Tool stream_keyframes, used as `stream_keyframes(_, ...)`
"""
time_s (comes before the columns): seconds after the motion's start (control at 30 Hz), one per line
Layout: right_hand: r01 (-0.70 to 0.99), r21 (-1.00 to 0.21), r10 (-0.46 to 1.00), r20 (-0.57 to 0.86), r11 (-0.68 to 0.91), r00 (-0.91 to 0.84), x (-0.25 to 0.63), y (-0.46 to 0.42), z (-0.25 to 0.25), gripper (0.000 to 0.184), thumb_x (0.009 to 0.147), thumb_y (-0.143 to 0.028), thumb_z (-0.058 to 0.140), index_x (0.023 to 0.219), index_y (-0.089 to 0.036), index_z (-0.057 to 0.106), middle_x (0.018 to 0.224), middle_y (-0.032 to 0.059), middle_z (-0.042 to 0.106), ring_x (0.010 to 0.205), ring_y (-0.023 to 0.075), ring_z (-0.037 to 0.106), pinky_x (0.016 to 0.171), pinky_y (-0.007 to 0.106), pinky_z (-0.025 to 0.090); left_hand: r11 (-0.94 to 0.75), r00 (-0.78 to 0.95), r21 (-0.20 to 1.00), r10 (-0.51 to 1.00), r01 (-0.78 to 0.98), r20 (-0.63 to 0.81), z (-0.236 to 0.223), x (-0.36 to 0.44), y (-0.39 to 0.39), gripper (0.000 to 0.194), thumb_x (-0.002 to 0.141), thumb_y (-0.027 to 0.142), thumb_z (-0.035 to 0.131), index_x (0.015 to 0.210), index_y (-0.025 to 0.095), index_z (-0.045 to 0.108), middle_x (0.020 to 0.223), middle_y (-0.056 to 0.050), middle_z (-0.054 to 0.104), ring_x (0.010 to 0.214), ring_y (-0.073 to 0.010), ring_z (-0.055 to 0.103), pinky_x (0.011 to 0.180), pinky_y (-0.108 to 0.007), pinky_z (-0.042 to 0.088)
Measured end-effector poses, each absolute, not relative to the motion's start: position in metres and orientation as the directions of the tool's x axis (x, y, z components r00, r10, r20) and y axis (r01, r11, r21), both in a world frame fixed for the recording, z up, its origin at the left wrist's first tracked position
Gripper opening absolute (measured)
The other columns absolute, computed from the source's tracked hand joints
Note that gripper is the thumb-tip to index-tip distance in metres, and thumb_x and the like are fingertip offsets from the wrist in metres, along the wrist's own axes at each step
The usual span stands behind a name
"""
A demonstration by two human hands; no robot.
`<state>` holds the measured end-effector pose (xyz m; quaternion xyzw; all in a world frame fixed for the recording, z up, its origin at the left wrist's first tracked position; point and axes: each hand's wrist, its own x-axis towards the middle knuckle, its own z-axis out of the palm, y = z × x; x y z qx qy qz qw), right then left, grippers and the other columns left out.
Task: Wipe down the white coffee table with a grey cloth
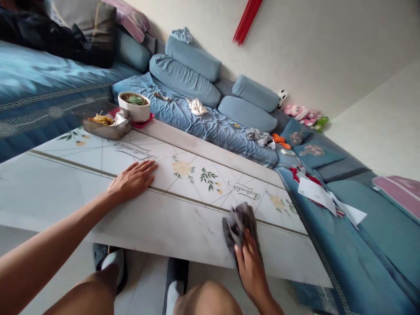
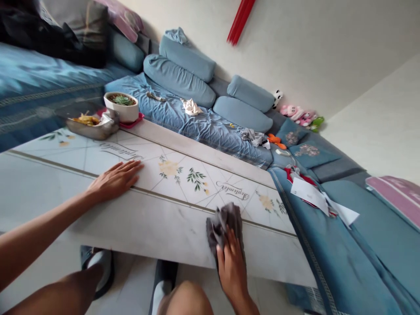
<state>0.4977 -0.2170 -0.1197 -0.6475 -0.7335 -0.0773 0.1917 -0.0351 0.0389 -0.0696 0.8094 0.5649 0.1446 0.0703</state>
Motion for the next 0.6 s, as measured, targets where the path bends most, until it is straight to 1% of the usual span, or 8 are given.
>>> stream_keyframes(0.07,0.985,-0.123,0.923,0.379,0.125,-0.07,0.514,-0.252,-0.132,0.074,0.118,-0.051,0.046,0.187,-0.052,0.018,0.186,-0.0041,0.04,0.168,0.0348,0.047,0.126,0.063,0.062,-0.351,0.319,0.276,0.935,0.895,0.155,-0.071,-0.036,0.039,0.073,0.116,0.05,0.027,0.179,0.022,0.05,0.188,-0.007,0.04,0.178,-0.028,0.034,0.148,-0.052,0.022)
stream_keyframes(0.17,0.985,-0.121,0.928,0.366,0.122,-0.07,0.532,-0.207,-0.134,0.068,0.12,-0.052,0.041,0.187,-0.044,0.03,0.185,0.0024,0.044,0.169,0.0351,0.047,0.13,0.063,0.058,-0.348,0.312,0.274,0.935,0.897,0.166,-0.074,-0.037,0.041,0.072,0.115,0.05,0.03,0.18,0.026,0.049,0.188,-0.004,0.04,0.177,-0.0277,0.035,0.148,-0.052,0.023)
stream_keyframes(0.27,0.992,-0.113,0.951,0.309,0.062,-0.024,0.54,-0.074,-0.114,0.071,0.12,-0.054,0.031,0.179,-0.02,0.049,0.179,0.0174,0.051,0.169,0.0383,0.047,0.137,0.064,0.046,-0.35,0.309,0.271,0.933,0.897,0.184,-0.079,-0.039,0.042,0.072,0.115,0.052,0.032,0.181,0.029,0.048,0.188,-0.002,0.041,0.177,-0.0278,0.037,0.149,-0.052,0.023)
stream_keyframes(0.33,0.997,-0.079,0.975,0.221,-0.006,0.023,0.537,0.032,-0.094,0.073,0.118,-0.049,0.03,0.173,-0.006,0.055,0.178,0.0249,0.051,0.169,0.0391,0.045,0.141,0.06,0.039,-0.35,0.304,0.269,0.932,0.897,0.199,-0.083,-0.041,0.042,0.071,0.114,0.053,0.033,0.182,0.034,0.046,0.187,0.001,0.043,0.176,-0.0273,0.039,0.149,-0.051,0.023)
stream_keyframes(0.4,0.998,-0.039,0.988,0.139,-0.058,0.062,0.529,0.131,-0.074,0.07,0.117,-0.04,0.032,0.171,0.0,0.052,0.179,0.0269,0.048,0.17,0.0364,0.043,0.142,0.054,0.035,-0.353,0.304,0.262,0.929,0.898,0.211,-0.087,-0.044,0.042,0.07,0.114,0.055,0.035,0.182,0.039,0.045,0.186,0.005,0.044,0.175,-0.0264,0.041,0.149,-0.049,0.025)
stream_keyframes(0.47,0.996,-0.034,0.989,0.115,-0.088,0.092,0.52,0.213,-0.059,0.068,0.117,-0.036,0.033,0.172,0.0,0.05,0.18,0.0277,0.046,0.17,0.0352,0.042,0.142,0.051,0.033,-0.355,0.305,0.246,0.926,0.902,0.222,-0.089,-0.048,0.041,0.069,0.114,0.056,0.036,0.182,0.043,0.042,0.186,0.008,0.043,0.174,-0.0258,0.042,0.148,-0.048,0.027)
stream_keyframes(0.53,0.991,-0.057,0.985,0.118,-0.12,0.126,0.514,0.271,-0.051,0.065,0.118,-0.035,0.033,0.168,0.002,0.053,0.176,0.0311,0.049,0.167,0.038,0.045,0.139,0.054,0.034,-0.357,0.308,0.221,0.924,0.908,0.227,-0.089,-0.05,0.04,0.069,0.115,0.057,0.037,0.183,0.044,0.041,0.187,0.009,0.042,0.174,-0.0256,0.042,0.148,-0.048,0.027)
stream_keyframes(0.6,0.983,-0.084,0.98,0.104,-0.164,0.172,0.512,0.305,-0.047,0.063,0.119,-0.036,0.035,0.158,0.005,0.062,0.166,0.0358,0.058,0.159,0.0423,0.053,0.136,0.059,0.037,-0.356,0.313,0.195,0.924,0.914,0.222,-0.087,-0.052,0.04,0.069,0.115,0.058,0.038,0.182,0.043,0.043,0.187,0.009,0.041,0.174,-0.0257,0.042,0.148,-0.046,0.027)
